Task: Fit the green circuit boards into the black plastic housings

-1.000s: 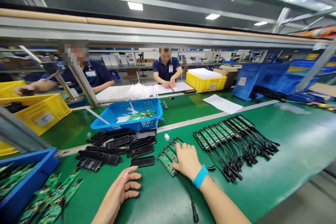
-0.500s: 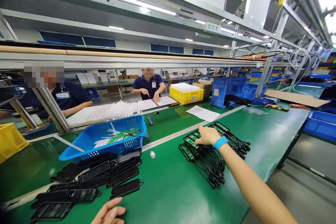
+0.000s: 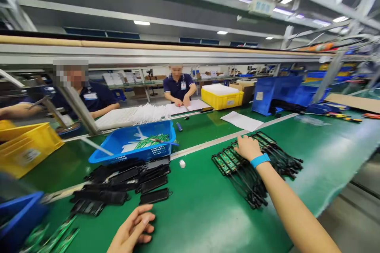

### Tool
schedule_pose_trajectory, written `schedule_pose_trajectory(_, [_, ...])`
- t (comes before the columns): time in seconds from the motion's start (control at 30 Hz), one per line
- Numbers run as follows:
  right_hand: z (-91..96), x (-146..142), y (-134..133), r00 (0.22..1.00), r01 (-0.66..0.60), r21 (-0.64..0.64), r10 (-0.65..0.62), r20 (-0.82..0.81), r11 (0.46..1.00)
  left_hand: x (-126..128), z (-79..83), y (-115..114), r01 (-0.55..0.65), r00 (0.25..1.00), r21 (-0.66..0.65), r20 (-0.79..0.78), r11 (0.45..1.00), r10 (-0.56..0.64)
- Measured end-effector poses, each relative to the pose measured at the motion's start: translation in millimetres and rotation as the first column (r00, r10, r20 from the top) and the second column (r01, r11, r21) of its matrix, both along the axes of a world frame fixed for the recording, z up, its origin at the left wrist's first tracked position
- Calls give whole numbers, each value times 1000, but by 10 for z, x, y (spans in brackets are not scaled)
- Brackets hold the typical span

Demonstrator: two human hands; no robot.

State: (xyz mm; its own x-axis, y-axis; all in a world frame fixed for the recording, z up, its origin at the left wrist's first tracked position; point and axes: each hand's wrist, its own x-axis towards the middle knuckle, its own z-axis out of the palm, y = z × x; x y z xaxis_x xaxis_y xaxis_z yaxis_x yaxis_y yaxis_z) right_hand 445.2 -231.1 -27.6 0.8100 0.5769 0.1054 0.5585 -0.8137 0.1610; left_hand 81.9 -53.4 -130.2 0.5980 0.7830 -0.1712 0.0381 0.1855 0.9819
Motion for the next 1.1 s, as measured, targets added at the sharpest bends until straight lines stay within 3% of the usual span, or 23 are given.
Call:
schedule_pose_trajectory(0.1, [-47, -400, 366, 971, -236, 67, 239, -32, 969, -11, 50, -24, 87, 996, 41, -14, 995, -86])
schedule_pose_trajectory(0.17, [-170, -793, 629, 902, -414, 141, 426, -72, 899, -29, 50, -21, 167, 985, 104, -54, 980, -162])
schedule_pose_trajectory(0.2, [-261, -1023, 745, 846, -497, 200, 522, -103, 845, -44, 49, -13, 225, 972, 153, -106, 962, -210])
schedule_pose_trajectory(0.27, [-485, -1518, 917, 679, -610, 386, 708, -197, 692, -90, 65, 17, 223, 968, 194, -157, 955, -194])
schedule_pose_trajectory(0.33, [-725, -1972, 995, 499, -614, 517, 801, -331, 596, -160, 129, 73, 241, 956, 320, -241, 916, -168])
schedule_pose_trajectory(0.4, [-922, -2289, 1003, 392, -670, 519, 846, -361, 531, -266, 240, 165, 287, 900, 521, -435, 804, -40])
schedule_pose_trajectory(0.47, [-1030, -2437, 984, 293, -735, 516, 892, -343, 440, -426, 367, 293, 309, 777, 660, -590, 684, 219])
schedule_pose_trajectory(0.5, [-1049, -2457, 976, 264, -748, 518, 902, -341, 415, -527, 423, 366, 281, 701, 695, -620, 661, 353])
schedule_pose_trajectory(0.57, [-1035, -2437, 972, 254, -730, 532, 893, -371, 429, -760, 501, 515, 185, 531, 735, -634, 653, 563])
schedule_pose_trajectory(0.63, [-991, -2393, 981, 264, -685, 554, 870, -417, 474, -986, 533, 645, 96, 403, 709, -669, 699, 624])
schedule_pose_trajectory(0.73, [-939, -2357, 1000, 233, -574, 624, 836, -497, 530, -1169, 562, 747, 88, 391, 648, -721, 757, 572])
schedule_pose_trajectory(0.77, [-929, -2354, 1005, 198, -510, 655, 817, -541, 558, -1167, 584, 744, 90, 423, 657, -705, 748, 569])
schedule_pose_trajectory(0.83, [-916, -2355, 1012, 46, -286, 720, 759, -649, 633, -1077, 652, 677, 53, 605, 669, -612, 742, 509])
schedule_pose_trajectory(0.9, [-901, -2359, 1011, -225, 55, 709, 701, -677, 703, -909, 723, 546, 54, 850, 548, -464, 835, 249])
schedule_pose_trajectory(0.93, [-891, -2362, 1006, -356, 220, 657, 686, -634, 721, -814, 744, 471, 130, 922, 439, -384, 889, 54])
schedule_pose_trajectory(1.0, [-867, -2366, 986, -509, 441, 526, 685, -521, 727, -630, 725, 339, 319, 933, 319, -273, 892, -236])
schedule_pose_trajectory(1.03, [-855, -2363, 971, -525, 498, 475, 688, -502, 726, -548, 682, 295, 357, 924, 357, -272, 863, -270])
schedule_pose_trajectory(1.1, [-832, -2336, 937, -474, 559, 418, 689, -548, 716, -404, 540, 266, 320, 933, 562, -328, 763, -149])
